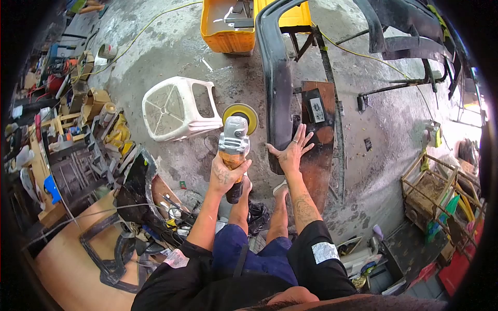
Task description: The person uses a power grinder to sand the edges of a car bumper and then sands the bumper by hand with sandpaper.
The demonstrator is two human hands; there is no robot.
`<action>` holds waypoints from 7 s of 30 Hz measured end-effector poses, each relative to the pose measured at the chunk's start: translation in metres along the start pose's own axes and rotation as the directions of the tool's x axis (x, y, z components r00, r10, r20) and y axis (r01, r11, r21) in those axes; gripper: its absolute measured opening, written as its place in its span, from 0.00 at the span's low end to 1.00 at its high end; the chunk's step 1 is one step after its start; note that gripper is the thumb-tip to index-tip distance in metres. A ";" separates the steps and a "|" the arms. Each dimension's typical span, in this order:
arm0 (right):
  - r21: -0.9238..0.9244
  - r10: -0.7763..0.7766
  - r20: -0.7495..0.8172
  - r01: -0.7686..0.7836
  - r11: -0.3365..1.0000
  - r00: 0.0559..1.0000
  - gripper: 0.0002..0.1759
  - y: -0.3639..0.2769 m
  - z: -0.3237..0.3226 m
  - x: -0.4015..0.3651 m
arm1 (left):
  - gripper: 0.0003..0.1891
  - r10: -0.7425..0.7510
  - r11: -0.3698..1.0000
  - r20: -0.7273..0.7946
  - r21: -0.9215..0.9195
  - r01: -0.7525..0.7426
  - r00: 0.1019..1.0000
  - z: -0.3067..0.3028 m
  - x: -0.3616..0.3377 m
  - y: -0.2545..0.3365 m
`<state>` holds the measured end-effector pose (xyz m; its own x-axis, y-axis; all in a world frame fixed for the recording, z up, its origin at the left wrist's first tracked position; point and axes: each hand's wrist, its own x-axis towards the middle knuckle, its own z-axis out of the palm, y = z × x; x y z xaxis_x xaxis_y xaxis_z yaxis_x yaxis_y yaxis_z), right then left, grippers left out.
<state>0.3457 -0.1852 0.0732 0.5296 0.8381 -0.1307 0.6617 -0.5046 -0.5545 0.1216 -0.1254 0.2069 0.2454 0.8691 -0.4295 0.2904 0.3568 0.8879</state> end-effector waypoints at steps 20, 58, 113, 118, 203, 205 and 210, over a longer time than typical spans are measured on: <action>0.232 -0.355 0.088 0.328 0.916 0.931 0.49 -0.028 -0.064 0.107 | 0.16 -0.144 0.977 -0.357 -0.202 0.074 0.923 0.063 -0.088 -0.032; 0.331 -0.274 0.075 0.236 0.914 0.959 0.47 0.063 -0.027 0.077 | 0.25 0.312 0.886 -0.313 0.437 -0.156 0.897 0.108 0.029 0.063; 0.347 -0.282 0.077 0.240 0.907 0.956 0.42 0.064 -0.028 0.077 | 0.26 0.188 0.961 -0.379 0.260 -0.090 0.906 0.127 0.017 0.075; 0.348 -0.274 0.080 0.231 0.908 0.958 0.43 0.063 -0.028 0.077 | 0.26 0.191 0.964 -0.373 0.246 -0.102 0.908 0.128 0.019 0.074; 0.284 -0.315 0.092 0.278 0.918 0.945 0.41 0.062 -0.032 0.080 | 0.17 -0.053 0.977 -0.377 -0.212 -0.030 0.925 0.084 -0.039 0.022; 0.315 -0.298 0.187 0.230 0.921 0.936 0.38 0.056 -0.040 0.080 | 0.19 -0.069 0.978 -0.382 -0.210 -0.014 0.922 0.068 -0.052 -0.006; 0.273 -0.258 0.075 0.229 0.934 0.963 0.33 0.077 -0.011 0.077 | 0.23 -0.129 0.967 -0.455 -0.254 0.011 0.881 0.040 -0.076 -0.082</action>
<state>0.4432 -0.1615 0.0292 0.2995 0.9531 -0.0443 0.5950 -0.2228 -0.7723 0.1166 -0.2344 0.1600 -0.2417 0.8755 -0.4184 0.0486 0.4415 0.8959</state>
